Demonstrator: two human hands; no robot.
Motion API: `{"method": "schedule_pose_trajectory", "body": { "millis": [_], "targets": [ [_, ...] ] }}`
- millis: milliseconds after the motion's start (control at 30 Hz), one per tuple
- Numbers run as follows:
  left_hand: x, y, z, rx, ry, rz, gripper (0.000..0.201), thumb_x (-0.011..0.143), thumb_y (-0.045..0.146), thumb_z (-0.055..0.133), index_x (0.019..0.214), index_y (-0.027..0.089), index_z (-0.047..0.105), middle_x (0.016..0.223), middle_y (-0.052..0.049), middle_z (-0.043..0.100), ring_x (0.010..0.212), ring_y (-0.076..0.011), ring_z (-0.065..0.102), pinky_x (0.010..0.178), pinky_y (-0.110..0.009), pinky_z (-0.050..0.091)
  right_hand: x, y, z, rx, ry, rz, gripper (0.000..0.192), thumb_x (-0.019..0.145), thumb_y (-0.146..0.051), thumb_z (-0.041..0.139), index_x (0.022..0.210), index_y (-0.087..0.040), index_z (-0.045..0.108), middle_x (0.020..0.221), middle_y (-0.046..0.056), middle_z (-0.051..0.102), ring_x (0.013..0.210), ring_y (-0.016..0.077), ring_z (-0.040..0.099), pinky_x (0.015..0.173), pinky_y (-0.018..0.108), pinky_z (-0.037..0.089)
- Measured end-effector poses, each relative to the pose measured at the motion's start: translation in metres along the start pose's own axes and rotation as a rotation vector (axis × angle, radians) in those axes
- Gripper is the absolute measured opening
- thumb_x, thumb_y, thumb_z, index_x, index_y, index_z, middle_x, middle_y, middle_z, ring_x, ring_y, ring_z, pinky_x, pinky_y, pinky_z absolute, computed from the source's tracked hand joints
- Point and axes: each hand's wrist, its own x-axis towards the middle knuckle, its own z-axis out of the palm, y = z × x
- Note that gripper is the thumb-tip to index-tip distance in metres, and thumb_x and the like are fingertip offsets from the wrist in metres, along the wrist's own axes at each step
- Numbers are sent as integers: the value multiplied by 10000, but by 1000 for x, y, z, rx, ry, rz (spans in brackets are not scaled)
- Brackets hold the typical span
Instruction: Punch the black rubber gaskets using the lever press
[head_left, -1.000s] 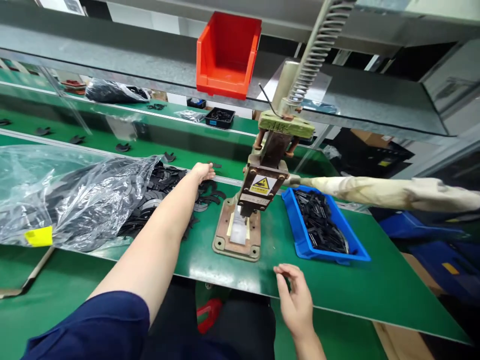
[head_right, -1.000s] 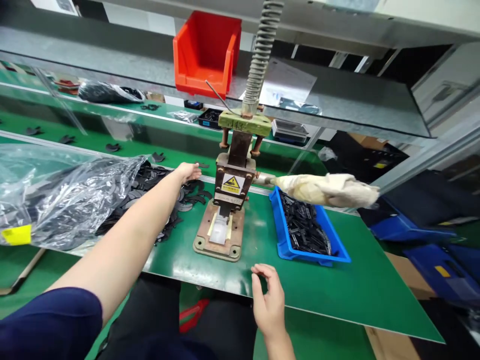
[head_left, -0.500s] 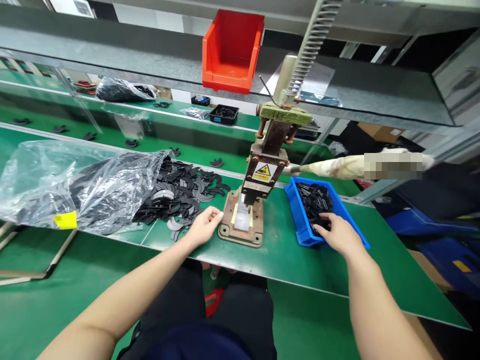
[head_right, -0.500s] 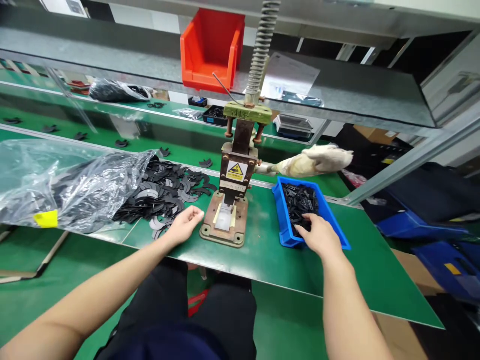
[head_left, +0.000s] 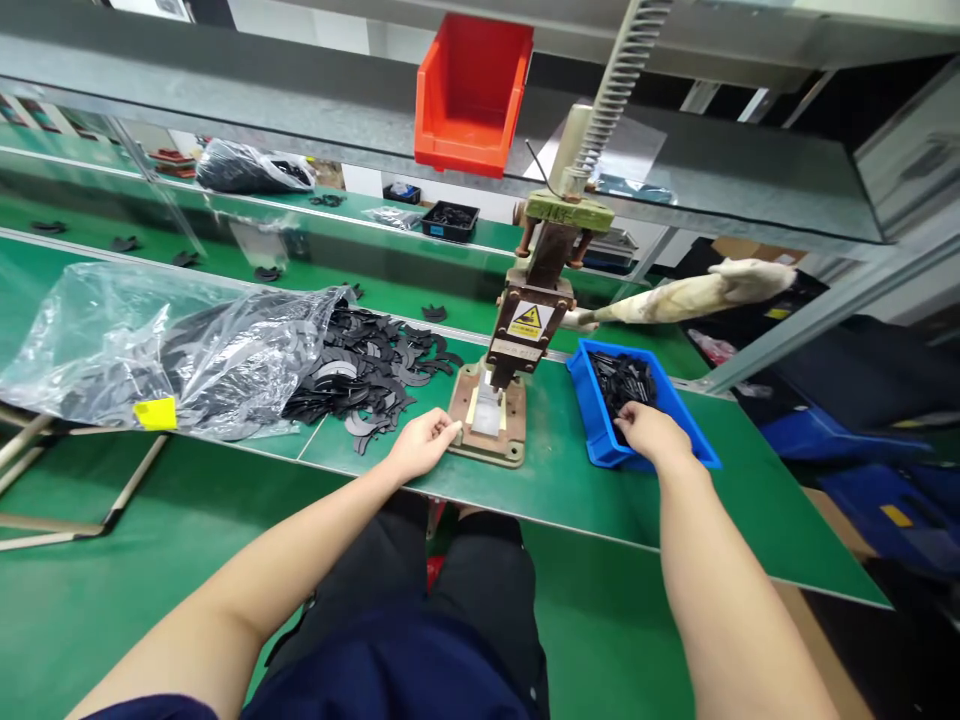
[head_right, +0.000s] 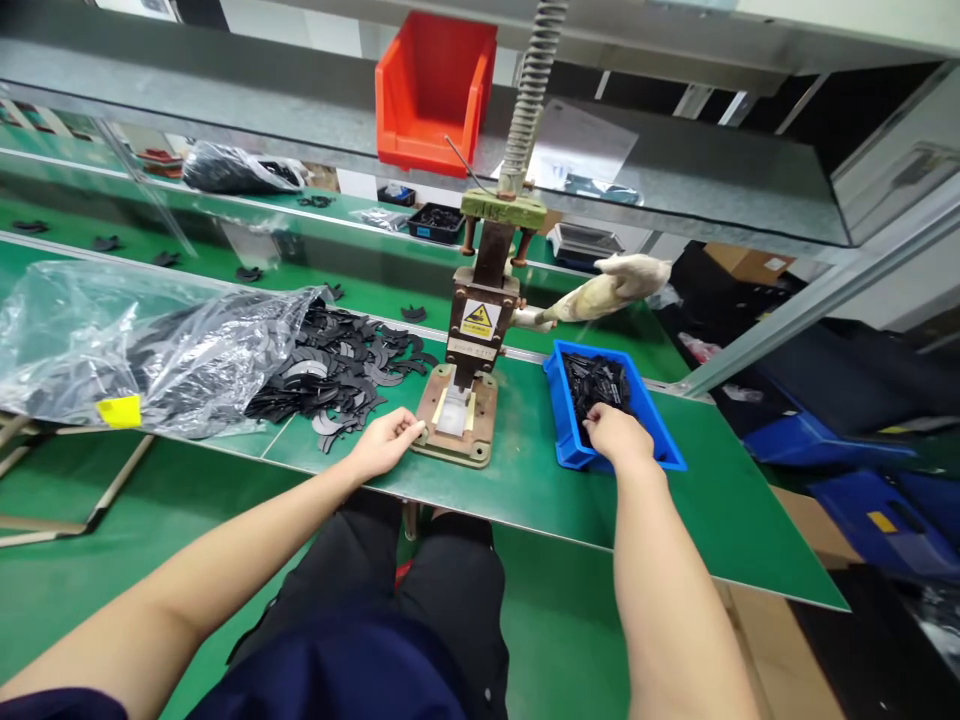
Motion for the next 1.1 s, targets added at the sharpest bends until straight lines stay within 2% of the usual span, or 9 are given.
{"method": "schedule_pose_trajectory", "body": {
  "millis": [100,200,300,433,567,700,833,967,1100],
  "targets": [
    [-1,1,-1,8,-7,-3,371,1002,556,628,861,213,626,697,37,569,643,-136,513,645,-264,419,-14,0,-3,68,124,61,274,933,-453,625,1078,-252,744,1020,112,786,946,253,715,872,376,528],
    [-1,4,-2,4,-9,-20,370,997,553,631,851,213,627,695,32,577,641,-138,519,639,-263,417,-29,-4,-4,168,260,62,303,940,-441,597,1122,-237,728,1050,116,783,961,251,701,893,376,531],
    [-2,7,-3,9,-14,-24,373,999,562,627,857,217,637,704,24,586,654,-147,526,651,-270,424,-50,-21,-5,283,400,-19,345,965,-448,560,1165,-211,710,1067,114,769,924,234,676,901,376,535],
    [-3,6,-5,11,-29,-30,370,994,572,629,862,227,648,713,16,609,662,-159,547,658,-278,434,-93,-62,3,431,524,-233,369,1002,-479,555,1156,-182,711,1001,96,728,824,203,632,878,389,551],
    [-3,2,-6,-10,-20,-43,356,986,564,649,879,225,657,726,9,625,664,-157,562,656,-276,445,-139,-106,21,556,506,-483,271,1004,-449,627,1108,-224,736,1011,67,734,844,192,647,848,386,576],
    [-8,3,-7,-79,30,-17,305,991,511,667,919,215,651,756,8,610,670,-142,549,659,-270,458,-170,-135,35,654,471,-653,160,988,-347,684,1102,-248,737,1033,66,755,937,211,690,826,387,594],
    [-21,15,-8,-62,122,131,229,983,430,697,1045,212,665,858,-8,626,695,-132,555,675,-275,478,-186,-150,42,731,450,-748,172,976,-264,700,1146,-258,727,1048,59,761,978,208,702,873,400,608],
    [-33,36,-8,36,30,381,288,954,383,754,1189,230,691,918,-30,631,748,-152,581,716,-308,513,-196,-158,45,763,416,-788,183,971,-252,710,1153,-259,727,1047,59,767,969,205,710,876,404,621],
    [-37,51,-3,45,-82,497,357,972,351,745,1305,246,671,932,-40,651,764,-164,602,723,-321,541,-202,-161,46,764,386,-800,178,975,-270,714,1152,-256,728,1042,62,778,962,211,724,866,414,630]
  ]
}}
